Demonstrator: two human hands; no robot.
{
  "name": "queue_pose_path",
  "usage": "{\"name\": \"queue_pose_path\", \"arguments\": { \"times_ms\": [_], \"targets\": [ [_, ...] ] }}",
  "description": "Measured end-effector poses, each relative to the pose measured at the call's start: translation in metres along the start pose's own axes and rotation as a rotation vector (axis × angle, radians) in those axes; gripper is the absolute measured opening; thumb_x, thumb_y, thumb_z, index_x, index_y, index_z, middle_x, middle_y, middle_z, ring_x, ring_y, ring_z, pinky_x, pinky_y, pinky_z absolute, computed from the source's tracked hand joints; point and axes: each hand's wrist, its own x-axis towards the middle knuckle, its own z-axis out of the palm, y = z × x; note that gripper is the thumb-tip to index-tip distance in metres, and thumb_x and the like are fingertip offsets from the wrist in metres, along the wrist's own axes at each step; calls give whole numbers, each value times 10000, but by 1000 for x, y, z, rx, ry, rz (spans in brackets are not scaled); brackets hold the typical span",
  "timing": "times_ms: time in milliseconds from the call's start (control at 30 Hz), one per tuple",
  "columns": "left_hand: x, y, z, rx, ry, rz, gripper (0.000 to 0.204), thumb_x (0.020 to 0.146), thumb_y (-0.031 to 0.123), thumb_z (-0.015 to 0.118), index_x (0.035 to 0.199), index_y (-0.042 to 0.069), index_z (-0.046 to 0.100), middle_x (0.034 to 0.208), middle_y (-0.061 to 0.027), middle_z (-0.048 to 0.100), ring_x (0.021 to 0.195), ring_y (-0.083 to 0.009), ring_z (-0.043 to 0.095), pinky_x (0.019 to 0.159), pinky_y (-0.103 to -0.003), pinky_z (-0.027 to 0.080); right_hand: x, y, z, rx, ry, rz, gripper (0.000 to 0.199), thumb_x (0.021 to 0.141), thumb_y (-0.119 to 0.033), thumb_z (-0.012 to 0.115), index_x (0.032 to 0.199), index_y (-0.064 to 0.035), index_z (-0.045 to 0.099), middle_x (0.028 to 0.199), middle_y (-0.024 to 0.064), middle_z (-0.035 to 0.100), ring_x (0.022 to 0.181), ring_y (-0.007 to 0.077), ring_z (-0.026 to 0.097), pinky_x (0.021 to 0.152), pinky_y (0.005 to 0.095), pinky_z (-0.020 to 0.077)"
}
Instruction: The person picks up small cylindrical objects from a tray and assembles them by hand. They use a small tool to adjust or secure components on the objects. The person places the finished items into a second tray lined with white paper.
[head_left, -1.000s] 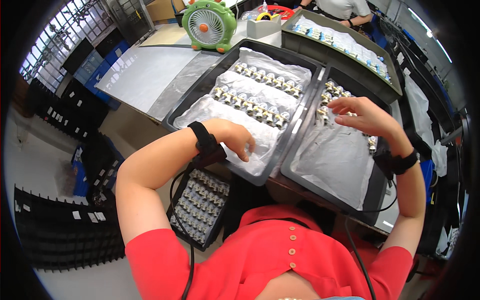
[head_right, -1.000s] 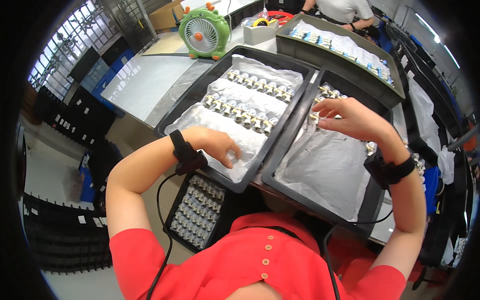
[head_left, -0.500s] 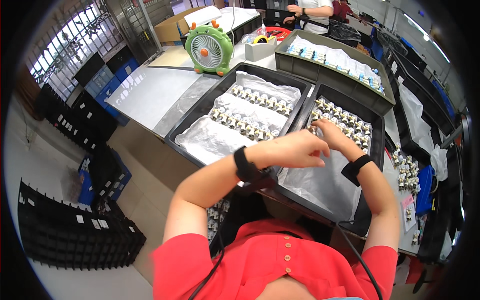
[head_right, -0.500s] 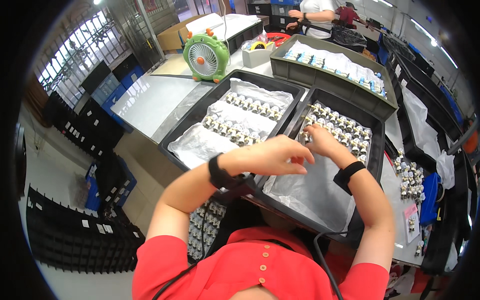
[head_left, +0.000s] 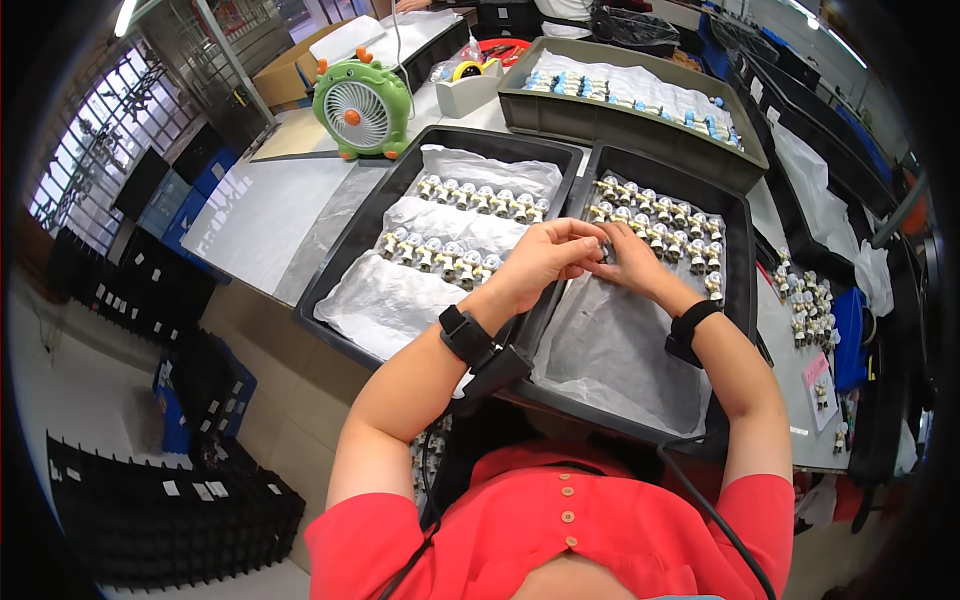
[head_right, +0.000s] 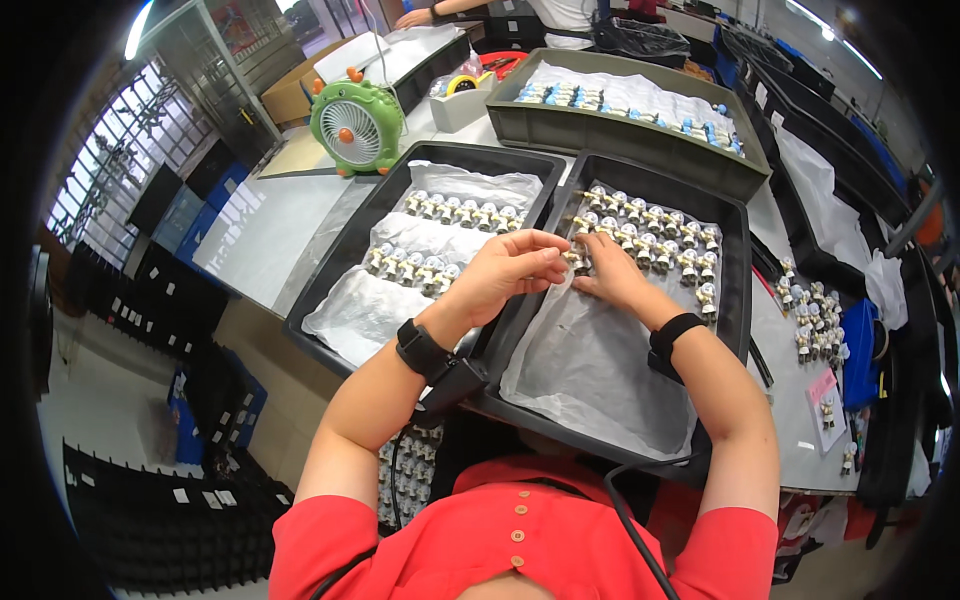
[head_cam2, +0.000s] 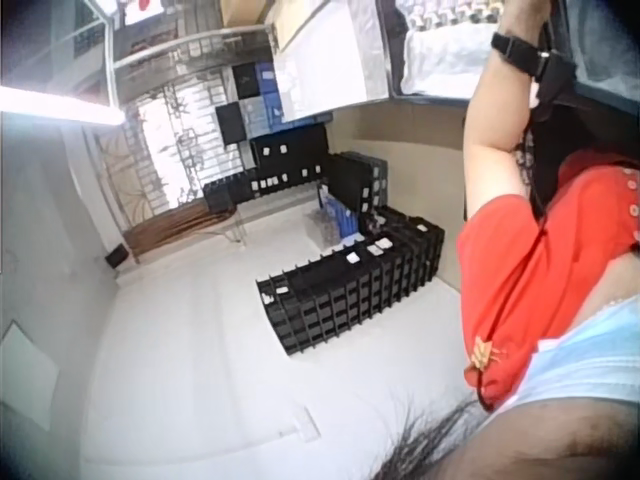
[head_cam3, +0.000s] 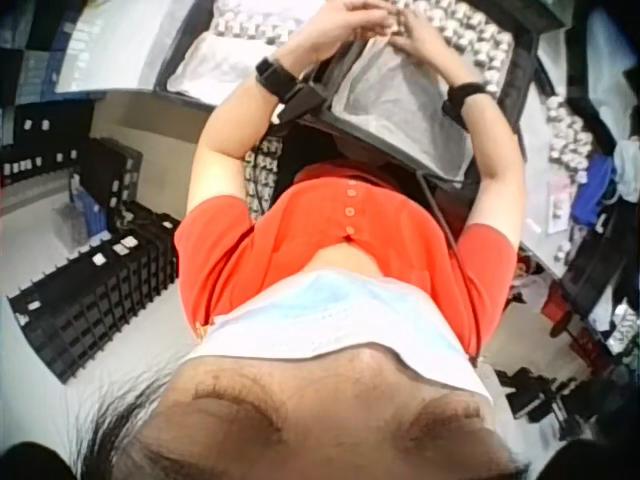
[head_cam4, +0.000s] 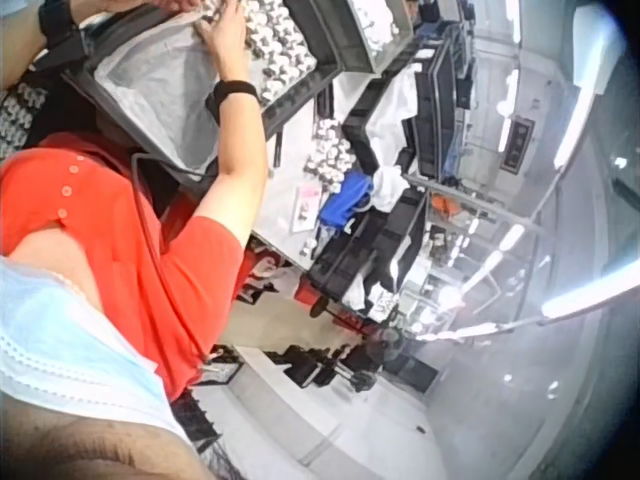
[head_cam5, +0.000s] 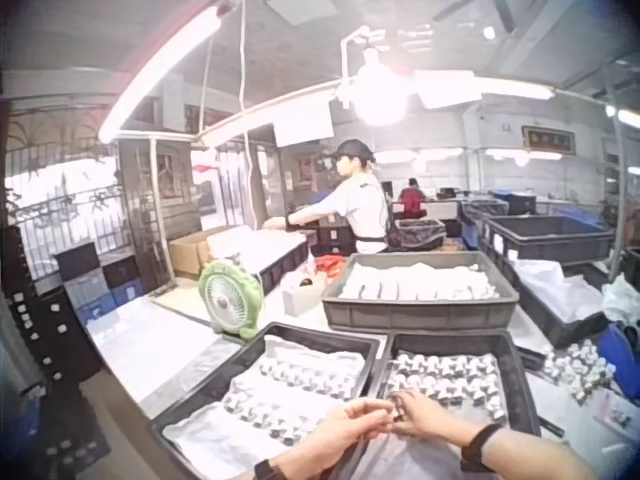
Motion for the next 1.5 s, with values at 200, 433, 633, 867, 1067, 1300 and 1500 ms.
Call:
{"name": "queue_pose_path", "arguments": {
  "times_ms": [200,433,633,867,1067,1300,1500],
  "targets": [
    [1,0,1,-26,90,14,199,883,196,597,1040,77,616,887,-9,642,818,-88,607,722,-218,468,0,4,5,25,19,4,716,658,-237,743,1276,-54,431,1172,157,491,1121,326,482,937,382,413],
    [4,-3,-1,0,125,25,191,883,187,594,1034,72,616,875,-13,634,793,-81,596,712,-204,466,3,6,4,50,-28,53,712,648,-261,733,1266,-57,446,1162,163,493,1099,314,481,928,383,411],
    [5,-6,-1,17,132,11,187,881,175,596,1036,72,616,863,-11,634,783,-80,594,705,-206,466,3,3,5,49,-30,91,706,588,-274,741,1204,-42,484,1130,160,518,1100,307,485,926,374,415],
    [1,0,-2,80,255,140,313,868,176,613,1159,75,552,1084,-40,573,898,-88,576,766,-217,451,13,-23,-51,189,236,-95,618,594,-221,743,1129,-27,501,1060,129,556,975,276,547,856,349,444],
    [-2,7,6,-40,147,404,546,862,122,610,1350,79,369,1253,-80,434,1020,-134,547,863,-274,452,-1,-96,-92,416,195,-162,701,642,-183,763,1261,-91,446,1149,32,533,1056,164,493,920,324,377],
    [-8,7,18,66,76,464,517,857,16,585,1334,47,389,1194,-117,466,990,-139,579,826,-238,484,-15,-91,-70,453,278,-232,686,673,-155,785,1269,-115,446,1181,49,512,1063,191,503,896,344,412],
    [-9,5,18,183,148,454,501,851,25,605,1311,33,409,1228,-136,427,964,-146,599,797,-234,499,-16,-86,-57,478,272,-232,687,683,-130,782,1276,-125,437,1212,42,501,1065,188,504,880,333,423]
  ]
}}
